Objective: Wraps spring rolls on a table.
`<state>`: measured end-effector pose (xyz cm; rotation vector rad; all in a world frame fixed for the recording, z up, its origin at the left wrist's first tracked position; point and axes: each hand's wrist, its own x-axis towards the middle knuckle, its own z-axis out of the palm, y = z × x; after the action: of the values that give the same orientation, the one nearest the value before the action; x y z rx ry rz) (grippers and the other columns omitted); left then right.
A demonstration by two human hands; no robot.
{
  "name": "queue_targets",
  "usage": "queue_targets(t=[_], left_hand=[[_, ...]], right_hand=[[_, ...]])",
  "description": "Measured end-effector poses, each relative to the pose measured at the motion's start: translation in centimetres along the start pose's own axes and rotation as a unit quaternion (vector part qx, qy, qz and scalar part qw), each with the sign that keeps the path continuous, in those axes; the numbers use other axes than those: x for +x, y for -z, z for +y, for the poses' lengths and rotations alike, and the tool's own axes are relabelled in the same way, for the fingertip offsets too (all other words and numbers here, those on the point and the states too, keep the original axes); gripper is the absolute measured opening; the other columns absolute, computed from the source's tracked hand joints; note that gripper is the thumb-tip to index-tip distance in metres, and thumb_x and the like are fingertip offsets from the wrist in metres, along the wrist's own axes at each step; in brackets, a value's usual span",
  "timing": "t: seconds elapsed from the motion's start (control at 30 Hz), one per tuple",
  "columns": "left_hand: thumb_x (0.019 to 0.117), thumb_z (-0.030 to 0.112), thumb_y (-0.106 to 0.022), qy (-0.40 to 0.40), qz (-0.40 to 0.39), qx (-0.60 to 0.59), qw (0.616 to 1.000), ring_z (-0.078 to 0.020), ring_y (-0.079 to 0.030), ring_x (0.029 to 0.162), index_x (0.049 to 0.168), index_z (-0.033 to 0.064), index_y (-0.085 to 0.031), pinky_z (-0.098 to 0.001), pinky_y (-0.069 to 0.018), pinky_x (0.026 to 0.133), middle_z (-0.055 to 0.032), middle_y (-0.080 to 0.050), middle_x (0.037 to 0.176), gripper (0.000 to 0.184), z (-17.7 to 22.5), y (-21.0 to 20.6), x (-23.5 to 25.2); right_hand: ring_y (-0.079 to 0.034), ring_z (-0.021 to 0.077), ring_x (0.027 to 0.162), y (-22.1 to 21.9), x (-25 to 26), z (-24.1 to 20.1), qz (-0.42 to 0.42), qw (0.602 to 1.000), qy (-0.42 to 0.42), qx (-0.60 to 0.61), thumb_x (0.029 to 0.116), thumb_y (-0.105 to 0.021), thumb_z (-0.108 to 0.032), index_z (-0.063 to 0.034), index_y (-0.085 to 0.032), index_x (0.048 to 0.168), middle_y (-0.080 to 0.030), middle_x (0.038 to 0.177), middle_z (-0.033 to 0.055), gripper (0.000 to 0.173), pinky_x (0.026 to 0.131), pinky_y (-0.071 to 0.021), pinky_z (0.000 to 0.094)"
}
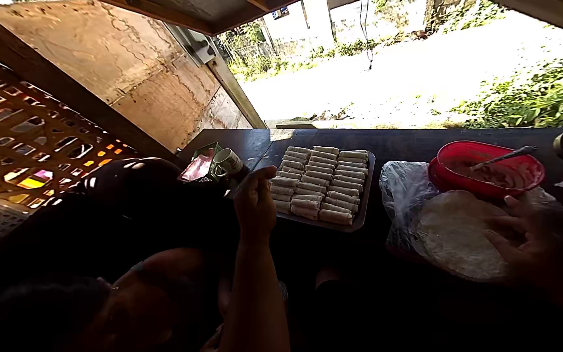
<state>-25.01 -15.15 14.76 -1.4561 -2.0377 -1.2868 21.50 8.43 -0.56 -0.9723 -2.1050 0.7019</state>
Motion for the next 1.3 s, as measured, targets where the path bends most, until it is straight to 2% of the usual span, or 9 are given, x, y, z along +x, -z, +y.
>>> queue_targets(t=[0.13,0.3,0.47,0.63,0.77,0.9,1.03,1.17,1.3], left_hand=[[0.103,0.009,-0.052,-0.064,-0.089,-0.166,0.98,-0.0181,-0.071,0.109,0.119,0.0061,-0.071,-0.0394,-0.0606,0.096,-0.0053,-0.073,0.117,0.025,4.9,-7.9,-6.6],[0.1048,0.023,-0.055,-0.134,-0.216,-0.187,0.949,-0.013,-0.065,0.121,0.123,0.022,-0.073,-0.04,-0.0521,0.107,0.003,-0.071,0.125,0.026,9.0,-16.9,-11.0],[0.1025,0.034,-0.056,-0.151,-0.285,-0.196,0.926,-0.0167,-0.064,0.121,0.128,0.0239,-0.07,-0.0463,-0.0513,0.105,0.0015,-0.07,0.127,0.031,10.5,-21.4,-10.1],[0.0988,0.039,-0.062,-0.099,-0.288,-0.238,0.922,-0.0149,-0.065,0.119,0.13,0.019,-0.068,-0.0415,-0.0543,0.103,-0.0015,-0.07,0.128,0.038,9.6,-24.1,-11.1],[0.0957,0.041,-0.065,-0.079,-0.275,-0.248,0.925,-0.012,-0.066,0.115,0.128,0.0172,-0.069,-0.0362,-0.0547,0.101,-0.0012,-0.071,0.125,0.041,9.5,-24.4,-11.5],[0.0946,0.041,-0.066,-0.084,-0.276,-0.24,0.927,-0.0105,-0.066,0.116,0.128,0.0162,-0.068,-0.0348,-0.0541,0.101,-0.0008,-0.071,0.125,0.042,8.9,-24.5,-11.5],[0.0937,0.037,-0.069,-0.078,-0.288,-0.243,0.923,-0.0106,-0.067,0.112,0.128,0.0108,-0.068,-0.0334,-0.0543,0.1,-0.0047,-0.072,0.123,0.043,8.9,-24.0,-11.4],[0.0927,0.032,-0.072,-0.066,-0.286,-0.262,0.92,-0.0103,-0.068,0.111,0.127,0.0076,-0.067,-0.031,-0.0548,0.099,-0.0068,-0.072,0.121,0.043,8.9,-23.8,-11.4],[0.0921,0.029,-0.073,-0.053,-0.286,-0.269,0.918,-0.0095,-0.067,0.111,0.128,0.0073,-0.067,-0.0297,-0.0551,0.098,-0.006,-0.072,0.12,0.042,9.0,-23.6,-11.5]], right_hand=[[-0.074,0.015,0.095,-0.2,0.0,-1.0,0.025,0.997,0.065,-0.046,0.0959,-0.063,-0.02,0.0001,-0.05,0.147,-0.074,0.113,0.0122,0.056,0.085,-0.0626,0.0329],[-0.067,0.0169,0.121,2.8,0.7,-4.3,-0.116,0.986,0.042,-0.116,0.1004,-0.058,-0.017,-0.0085,-0.05,0.151,-0.066,0.136,0.0106,0.052,0.105,-0.0553,0.0362],[-0.071,0.0178,0.101,13.0,2.8,-12.2,-0.056,0.956,0.073,-0.277,0.1017,-0.06,-0.021,-0.0182,-0.07,0.13,-0.073,0.115,0.0038,0.03,0.086,-0.0611,0.0429],[-0.07,0.0331,0.092,23.3,4.2,-12.0,-0.141,0.85,-0.21,-0.462,0.0974,-0.069,-0.027,-0.0101,-0.072,0.106,-0.071,0.095,0.013,0.019,0.079,-0.057,0.0596],[-0.067,0.0382,0.109,25.9,2.3,-6.7,-0.224,0.764,-0.399,-0.455,0.1034,-0.057,-0.044,-0.0054,-0.071,0.113,-0.071,0.109,0.0193,0.042,0.092,-0.0519,0.0637],[-0.065,0.0348,0.118,25.9,1.2,-4.4,-0.211,0.791,-0.399,-0.412,0.1071,-0.051,-0.029,-0.007,-0.07,0.124,-0.069,0.12,0.0183,0.033,0.101,-0.0496,0.058],[-0.068,0.0368,0.111,25.9,1.4,-5.6,-0.167,0.774,-0.403,-0.459,0.1012,-0.058,-0.013,-0.0085,-0.072,0.116,-0.071,0.114,0.0174,0.021,0.091,-0.0548,0.0599],[-0.07,0.0367,0.103,27.4,1.0,-6.4,-0.118,0.794,-0.375,-0.463,0.0976,-0.062,-0.009,-0.0117,-0.072,0.11,-0.073,0.106,0.0157,0.017,0.083,-0.0566,0.0603],[-0.069,0.03,0.105,27.2,1.1,-8.0,-0.105,0.844,-0.31,-0.424,0.1029,-0.058,-0.013,-0.0167,-0.072,0.116,-0.071,0.109,0.01,0.02,0.088,-0.0567,0.055]])
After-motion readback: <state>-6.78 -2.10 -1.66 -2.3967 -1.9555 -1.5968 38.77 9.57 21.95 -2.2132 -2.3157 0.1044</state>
